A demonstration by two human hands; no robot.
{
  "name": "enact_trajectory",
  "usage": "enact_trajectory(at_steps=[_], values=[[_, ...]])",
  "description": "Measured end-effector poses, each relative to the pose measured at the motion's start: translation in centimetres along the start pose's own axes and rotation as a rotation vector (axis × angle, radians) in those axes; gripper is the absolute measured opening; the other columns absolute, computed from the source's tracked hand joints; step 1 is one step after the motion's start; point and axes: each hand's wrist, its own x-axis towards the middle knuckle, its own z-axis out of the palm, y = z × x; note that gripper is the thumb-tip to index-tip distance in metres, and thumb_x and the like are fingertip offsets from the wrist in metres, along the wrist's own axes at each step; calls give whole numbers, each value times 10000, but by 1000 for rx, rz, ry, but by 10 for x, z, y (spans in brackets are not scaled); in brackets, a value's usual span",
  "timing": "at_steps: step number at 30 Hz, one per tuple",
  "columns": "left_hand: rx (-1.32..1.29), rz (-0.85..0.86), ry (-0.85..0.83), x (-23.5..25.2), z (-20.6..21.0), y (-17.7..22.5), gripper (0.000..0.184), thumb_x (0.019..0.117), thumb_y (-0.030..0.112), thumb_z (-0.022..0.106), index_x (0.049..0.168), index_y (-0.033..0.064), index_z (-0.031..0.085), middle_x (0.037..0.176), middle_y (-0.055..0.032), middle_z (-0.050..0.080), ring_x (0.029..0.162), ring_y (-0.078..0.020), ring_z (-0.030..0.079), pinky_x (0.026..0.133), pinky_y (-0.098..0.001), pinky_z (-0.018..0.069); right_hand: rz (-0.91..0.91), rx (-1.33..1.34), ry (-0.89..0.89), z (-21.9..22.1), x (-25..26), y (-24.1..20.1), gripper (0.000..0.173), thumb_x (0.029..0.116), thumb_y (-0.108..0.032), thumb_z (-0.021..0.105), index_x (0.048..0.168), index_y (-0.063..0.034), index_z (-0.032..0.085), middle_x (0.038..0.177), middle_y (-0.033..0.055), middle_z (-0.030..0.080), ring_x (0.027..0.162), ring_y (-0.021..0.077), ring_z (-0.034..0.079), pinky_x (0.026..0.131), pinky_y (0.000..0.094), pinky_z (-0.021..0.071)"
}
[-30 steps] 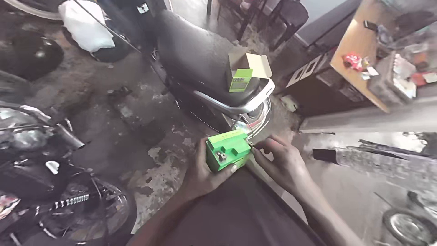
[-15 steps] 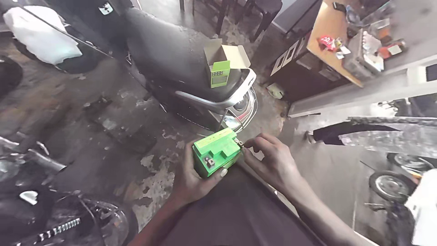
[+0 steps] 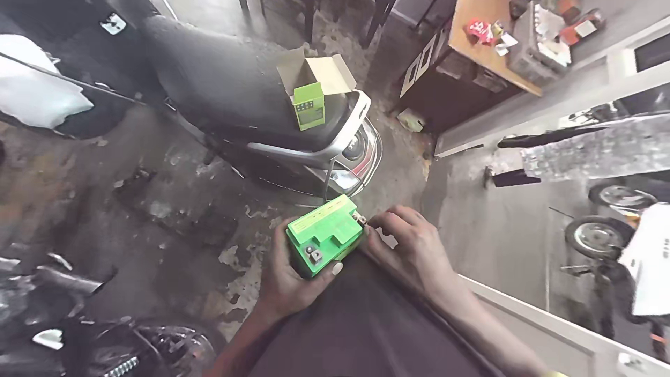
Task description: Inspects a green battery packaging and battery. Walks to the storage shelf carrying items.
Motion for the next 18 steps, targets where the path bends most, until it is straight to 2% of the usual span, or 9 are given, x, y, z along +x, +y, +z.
enact_trajectory(at_steps=[4, 10, 15, 18], values=[[42, -6, -30, 0, -1, -1, 979, 733, 563, 842, 1366, -65, 438, 1195, -95, 682, 1077, -115, 689, 920, -317, 615, 8, 3, -18, -3, -1, -1, 209, 962, -305, 621, 900, -140, 733, 808, 4, 655, 787, 129, 637, 690, 291, 536], [60, -4, -39, 1, 1, 0, 973, 732, 576, 836, 1362, -53, 444, 1191, -83, 680, 1066, -98, 686, 914, -299, 611, -39, -60, 21, -5, -2, -3, 160, 947, -263, 645, 906, -130, 723, 829, 32, 671, 808, 166, 661, 696, 301, 554], [15, 15, -28, 4, 2, -1, 954, 748, 544, 846, 1378, -40, 432, 1218, -74, 672, 1081, -105, 685, 924, -303, 614, -15, -137, 17, -3, 0, -1, 193, 941, -297, 635, 905, -141, 742, 849, 34, 698, 821, 189, 686, 686, 331, 574], [19, -18, -31, 6, 3, 1, 965, 736, 549, 851, 1389, -22, 428, 1227, -43, 668, 1089, -77, 677, 931, -277, 605, -48, -155, -17, -2, 2, -1, 192, 962, -267, 614, 879, -130, 718, 835, 39, 671, 823, 210, 670, 691, 342, 567]])
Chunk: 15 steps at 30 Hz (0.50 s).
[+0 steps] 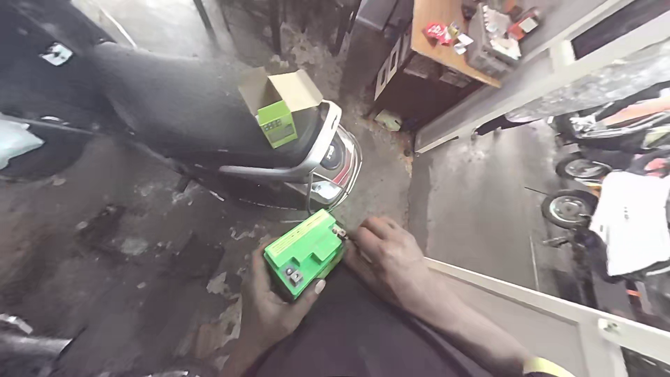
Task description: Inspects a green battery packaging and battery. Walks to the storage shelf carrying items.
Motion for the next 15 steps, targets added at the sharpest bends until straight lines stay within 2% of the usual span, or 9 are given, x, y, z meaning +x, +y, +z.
enact_trajectory(at_steps=[3, 10, 15], values=[[11, -26, -2, 2, -1, 1, 996, 727, 554, 849, 1385, -52, 409, 1225, -51, 664, 1092, -64, 671, 934, -261, 598, -17, -25, -32, -2, 6, -2, 180, 961, -245, 603, 859, -129, 696, 830, 36, 653, 814, 211, 657, 680, 332, 552], [12, -61, -19, 9, -2, 1, 1041, 721, 563, 846, 1390, -90, 387, 1244, -75, 647, 1102, -56, 659, 939, -253, 589, -13, 13, -89, -5, 12, 6, 155, 956, -227, 603, 935, -124, 717, 863, 46, 668, 835, 217, 670, 677, 345, 563], [28, -30, -30, 14, -5, -1, 994, 744, 558, 834, 1370, -88, 410, 1206, -77, 668, 1083, -66, 673, 928, -264, 600, -5, 53, -57, -4, 13, 3, 211, 975, -295, 608, 931, -129, 730, 856, 40, 679, 840, 206, 674, 707, 337, 567]])
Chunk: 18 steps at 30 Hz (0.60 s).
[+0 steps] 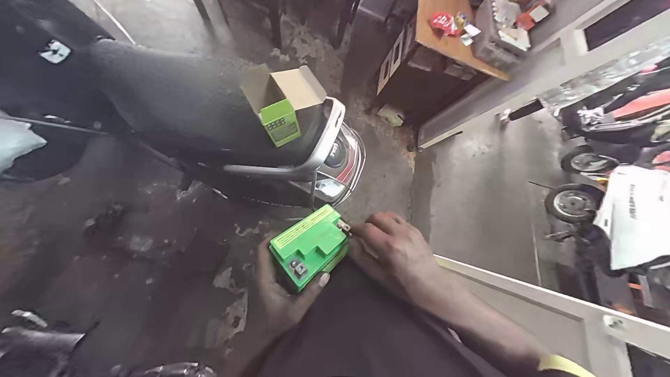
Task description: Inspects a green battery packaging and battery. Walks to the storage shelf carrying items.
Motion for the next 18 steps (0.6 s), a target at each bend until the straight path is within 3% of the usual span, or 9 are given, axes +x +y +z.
enact_trajectory(at_steps=[6, 13, 18], values=[[-48, 15, -2, 3, -2, -3, 963, 753, 532, 846, 1376, -63, 413, 1208, -79, 675, 1079, -108, 688, 922, -310, 616, 71, 153, 54, 5, 3, 5, 182, 959, -289, 651, 947, -130, 737, 820, 19, 651, 759, 124, 618, 681, 271, 526], [-46, 2, -1, 5, -4, -5, 954, 750, 537, 843, 1363, -66, 428, 1201, -95, 677, 1077, -126, 692, 920, -319, 618, 10, 25, 105, 13, 6, 3, 236, 985, -289, 592, 876, -125, 722, 797, 31, 642, 790, 173, 645, 674, 302, 538], [-54, -15, 2, 6, -5, -6, 957, 749, 538, 841, 1369, -61, 425, 1199, -95, 681, 1071, -128, 696, 912, -322, 622, -19, 51, 63, 9, 7, 7, 221, 967, -317, 611, 956, -137, 739, 835, 27, 660, 817, 167, 644, 710, 301, 538]])
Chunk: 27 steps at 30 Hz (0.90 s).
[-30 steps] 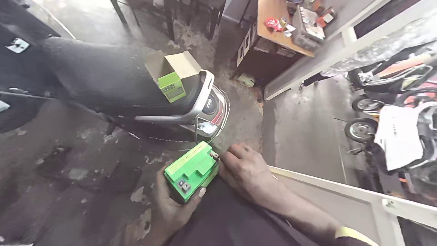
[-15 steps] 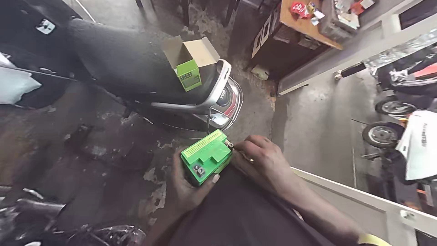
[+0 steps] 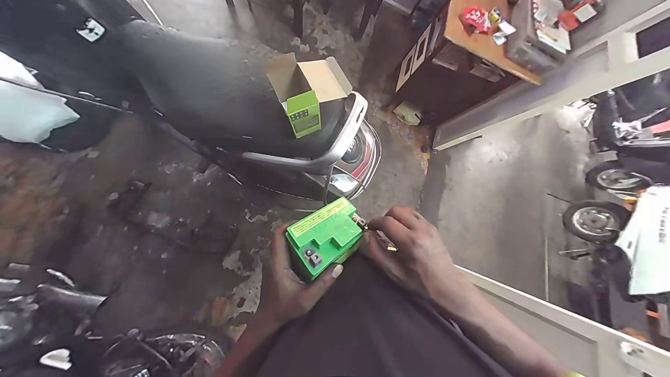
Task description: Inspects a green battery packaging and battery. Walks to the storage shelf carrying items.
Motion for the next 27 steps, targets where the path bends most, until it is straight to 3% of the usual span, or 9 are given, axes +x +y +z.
enact_trajectory(at_steps=[5, 13, 18, 24, 27], values=[[-43, -13, 4, 1, 0, 2, 938, 755, 501, 852, 1371, -57, 417, 1203, -95, 675, 1070, -140, 697, 908, -325, 625, 21, 54, 26, 2, 1, 0, 198, 960, -310, 649, 960, -131, 733, 821, 23, 639, 771, 137, 612, 678, 270, 516], [-17, -24, 8, -1, -1, -1, 957, 746, 523, 843, 1364, -74, 421, 1179, -91, 688, 1050, -125, 704, 891, -322, 631, 21, 16, 8, 5, 2, -1, 261, 1012, -293, 549, 945, -124, 737, 823, 34, 651, 795, 163, 641, 695, 300, 534], [-24, -21, 14, -3, -1, -1, 958, 749, 526, 844, 1362, -76, 420, 1193, -97, 681, 1063, -136, 700, 906, -331, 628, 40, 91, 8, 4, 0, 0, 225, 960, -332, 644, 980, -126, 734, 822, 21, 638, 748, 124, 602, 658, 275, 511], [-30, -9, 8, -4, 0, 0, 945, 758, 519, 840, 1359, -80, 423, 1188, -98, 680, 1058, -132, 699, 903, -325, 626, 49, 35, 11, 4, -1, -1, 279, 1014, -294, 526, 921, -122, 725, 808, 28, 637, 776, 154, 631, 673, 306, 525], [-24, -9, 11, -5, 0, 1, 953, 754, 528, 840, 1363, -74, 421, 1185, -88, 684, 1058, -122, 698, 909, -316, 624, 53, 83, 11, 3, -4, 1, 253, 979, -342, 601, 979, -124, 729, 829, 27, 641, 747, 136, 607, 644, 295, 512]])
